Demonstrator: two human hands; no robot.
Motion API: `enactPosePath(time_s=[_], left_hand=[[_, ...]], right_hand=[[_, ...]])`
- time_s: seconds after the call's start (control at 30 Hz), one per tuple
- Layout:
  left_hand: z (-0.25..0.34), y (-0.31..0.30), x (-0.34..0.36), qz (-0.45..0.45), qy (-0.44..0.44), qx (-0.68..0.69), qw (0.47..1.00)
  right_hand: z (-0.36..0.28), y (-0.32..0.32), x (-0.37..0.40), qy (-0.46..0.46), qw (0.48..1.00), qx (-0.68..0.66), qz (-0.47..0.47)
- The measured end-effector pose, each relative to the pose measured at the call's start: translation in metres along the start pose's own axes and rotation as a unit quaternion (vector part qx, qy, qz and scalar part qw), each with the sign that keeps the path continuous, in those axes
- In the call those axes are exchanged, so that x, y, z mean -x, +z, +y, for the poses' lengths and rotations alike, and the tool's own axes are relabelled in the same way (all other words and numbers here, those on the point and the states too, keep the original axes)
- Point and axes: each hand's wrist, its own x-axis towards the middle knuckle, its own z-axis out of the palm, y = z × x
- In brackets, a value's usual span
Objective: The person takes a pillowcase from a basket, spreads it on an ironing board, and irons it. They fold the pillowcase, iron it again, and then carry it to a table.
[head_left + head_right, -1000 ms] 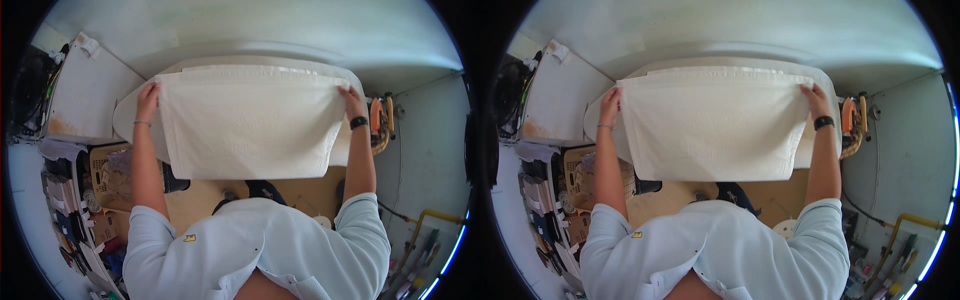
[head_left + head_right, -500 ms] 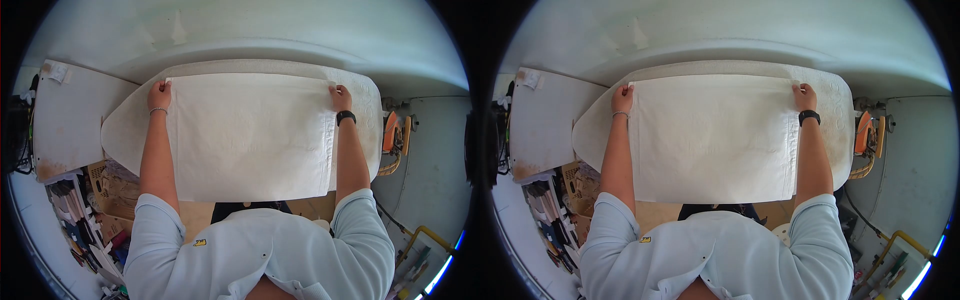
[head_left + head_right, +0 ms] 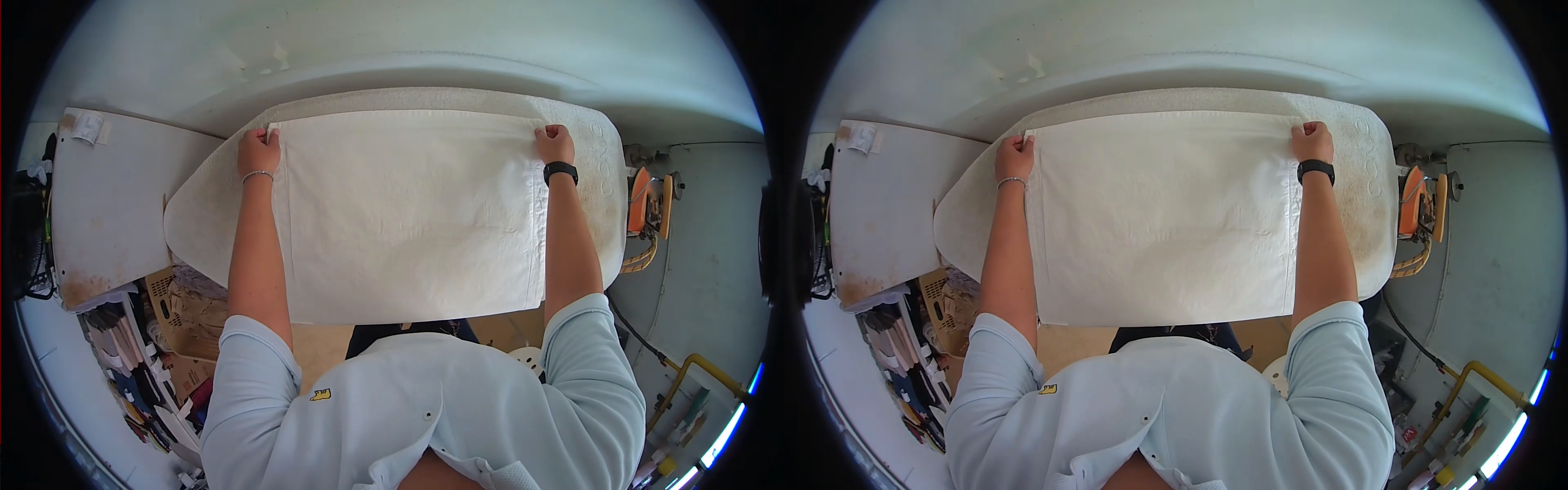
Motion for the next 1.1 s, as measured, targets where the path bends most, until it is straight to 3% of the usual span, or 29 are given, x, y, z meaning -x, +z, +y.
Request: enactPosePath(time_s=[0.07, 0.17, 0.3, 0.4, 0.47, 0.5, 0.53, 0.57, 0.6, 0.67, 0.7, 0.8, 0.87, 0.93, 0.97, 1.0, 1.07, 1.1], left_hand=[[-0.001, -0.002, -0.009, -0.119, -0.025, -0.023, 0.992], [-0.008, 0.002, -0.016, -0.126, 0.017, -0.021, 0.992], [-0.006, -0.002, -0.017, -0.091, 0.012, 0.024, 0.995], [-0.002, 0.002, -0.018, -0.076, -0.016, 0.033, 0.996], [0.002, 0.010, -0.012, 0.019, 0.029, 0.013, 0.999], [0.011, 0.002, -0.003, 0.017, 0.026, 0.012, 0.999], [0.017, -0.007, 0.009, 0.015, 0.143, 0.013, 0.989], [0.023, -0.017, 0.024, 0.014, 0.258, 0.015, 0.966], [0.022, -0.024, 0.045, 0.012, 0.257, 0.016, 0.966], [0.010, -0.031, 0.088, -0.071, 0.295, -0.155, 0.940], [-0.008, -0.030, 0.089, -0.160, 0.193, -0.189, 0.949], [-0.019, -0.025, 0.087, -0.125, 0.237, -0.197, 0.943], [-0.002, -0.026, 0.112, -0.055, 0.240, -0.187, 0.951], [0.030, -0.031, 0.173, -0.127, 0.340, -0.054, 0.930], [0.051, -0.038, 0.211, -0.195, 0.365, -0.024, 0.910], [0.063, -0.047, 0.241, -0.260, 0.389, 0.005, 0.884], [0.043, -0.043, 0.274, -0.251, 0.346, 0.012, 0.904], [0.030, -0.053, 0.278, -0.238, 0.346, 0.012, 0.908]], right_hand=[[0.002, 0.003, -0.008, 0.015, 0.999, 0.006, -0.028], [0.006, 0.004, -0.020, 0.044, 0.993, 0.006, -0.105], [0.001, 0.001, -0.029, -0.010, 0.996, 0.042, -0.083], [-0.005, 0.006, -0.027, -0.021, 0.998, -0.003, -0.058], [-0.010, 0.015, -0.018, -0.073, 0.993, 0.083, 0.050], [-0.026, 0.010, 0.005, -0.099, 0.982, 0.124, 0.104], [-0.025, 0.014, 0.019, -0.181, 0.969, 0.109, 0.125], [-0.025, 0.014, 0.043, -0.265, 0.952, 0.102, 0.115], [-0.025, 0.010, 0.073, -0.282, 0.949, 0.133, 0.043], [-0.012, -0.001, 0.115, -0.287, 0.937, 0.195, -0.031], [-0.004, -0.002, 0.118, -0.284, 0.938, 0.197, -0.034], [0.006, -0.009, 0.126, -0.284, 0.941, 0.174, -0.063], [-0.013, 0.000, 0.143, -0.234, 0.934, 0.271, -0.014], [-0.037, 0.002, 0.207, -0.375, 0.902, 0.208, -0.055], [-0.062, -0.004, 0.251, -0.400, 0.874, 0.250, -0.119], [-0.072, -0.010, 0.287, -0.409, 0.873, 0.175, -0.202], [-0.053, -0.013, 0.320, -0.433, 0.867, 0.128, -0.210], [-0.039, -0.021, 0.317, -0.394, 0.884, 0.143, -0.207]])
